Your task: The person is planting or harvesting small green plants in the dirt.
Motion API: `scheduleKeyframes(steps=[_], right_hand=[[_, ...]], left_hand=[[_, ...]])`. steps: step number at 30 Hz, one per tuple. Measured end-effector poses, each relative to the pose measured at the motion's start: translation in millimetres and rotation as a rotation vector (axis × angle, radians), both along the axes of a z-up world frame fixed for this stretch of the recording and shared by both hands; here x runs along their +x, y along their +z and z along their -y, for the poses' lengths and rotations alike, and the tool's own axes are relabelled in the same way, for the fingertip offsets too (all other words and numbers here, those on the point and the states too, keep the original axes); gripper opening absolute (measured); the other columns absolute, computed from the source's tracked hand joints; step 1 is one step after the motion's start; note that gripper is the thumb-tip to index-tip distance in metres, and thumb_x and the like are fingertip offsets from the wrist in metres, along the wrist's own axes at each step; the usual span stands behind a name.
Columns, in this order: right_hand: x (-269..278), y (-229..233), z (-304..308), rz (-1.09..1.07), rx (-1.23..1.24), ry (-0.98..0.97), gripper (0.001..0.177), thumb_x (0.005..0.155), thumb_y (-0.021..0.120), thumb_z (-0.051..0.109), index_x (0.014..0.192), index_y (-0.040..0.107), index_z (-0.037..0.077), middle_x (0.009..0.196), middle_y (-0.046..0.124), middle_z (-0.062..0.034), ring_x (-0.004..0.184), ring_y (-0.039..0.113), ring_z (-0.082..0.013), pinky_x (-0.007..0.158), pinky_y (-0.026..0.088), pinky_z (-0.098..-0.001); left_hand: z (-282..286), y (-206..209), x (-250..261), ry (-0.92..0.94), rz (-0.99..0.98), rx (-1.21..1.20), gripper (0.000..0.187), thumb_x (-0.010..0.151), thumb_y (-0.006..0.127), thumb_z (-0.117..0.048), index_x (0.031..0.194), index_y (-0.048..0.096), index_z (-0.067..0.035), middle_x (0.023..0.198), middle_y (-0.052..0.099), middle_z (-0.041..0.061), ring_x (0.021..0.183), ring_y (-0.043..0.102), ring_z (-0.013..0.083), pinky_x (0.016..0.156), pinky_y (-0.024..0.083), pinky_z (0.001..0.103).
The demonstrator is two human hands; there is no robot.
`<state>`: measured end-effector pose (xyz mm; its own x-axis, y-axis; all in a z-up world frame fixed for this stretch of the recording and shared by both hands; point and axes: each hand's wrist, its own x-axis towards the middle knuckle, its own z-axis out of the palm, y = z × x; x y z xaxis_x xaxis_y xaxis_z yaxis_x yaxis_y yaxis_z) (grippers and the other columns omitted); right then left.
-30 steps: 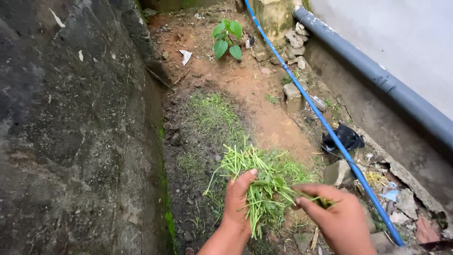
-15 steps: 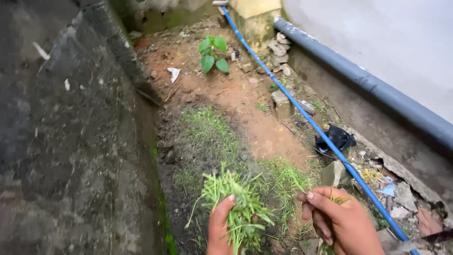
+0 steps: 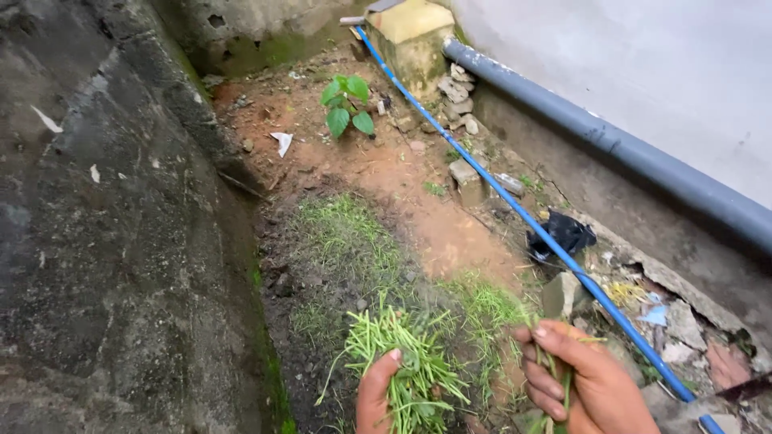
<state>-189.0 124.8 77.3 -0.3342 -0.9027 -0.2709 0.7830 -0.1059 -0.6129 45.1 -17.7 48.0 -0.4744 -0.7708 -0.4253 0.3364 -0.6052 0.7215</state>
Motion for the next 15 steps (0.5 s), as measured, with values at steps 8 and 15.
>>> scheduleKeyframes(steps=[8,15], right_hand=[[-60,-58,-24,0.008,-0.337,0.073,0.026,0.105,0.055,0.019,0.107,0.061,-0.007,0.087,0.055,-0.0127,0.055,0.049,-0.0184,0.037,0.042,-0.0340],[-74,-43,-33,-0.002,-0.601,0.101,0.021,0.106,0.054,0.010,0.111,0.059,-0.011,0.081,0.052,-0.0182,0.057,0.049,-0.0264,0.046,0.042,-0.0382]], left_hand=[[-7,22,-11,0.021,-0.143,0.037,0.039,0.089,0.058,-0.036,0.100,0.067,0.000,0.080,0.074,0.017,0.064,0.072,0.0269,0.059,0.060,0.040],[-10,42,-10,0.041,-0.134,-0.062,0.039,0.087,0.062,-0.032,0.102,0.068,0.003,0.080,0.074,0.018,0.062,0.072,0.0245,0.056,0.060,0.038]])
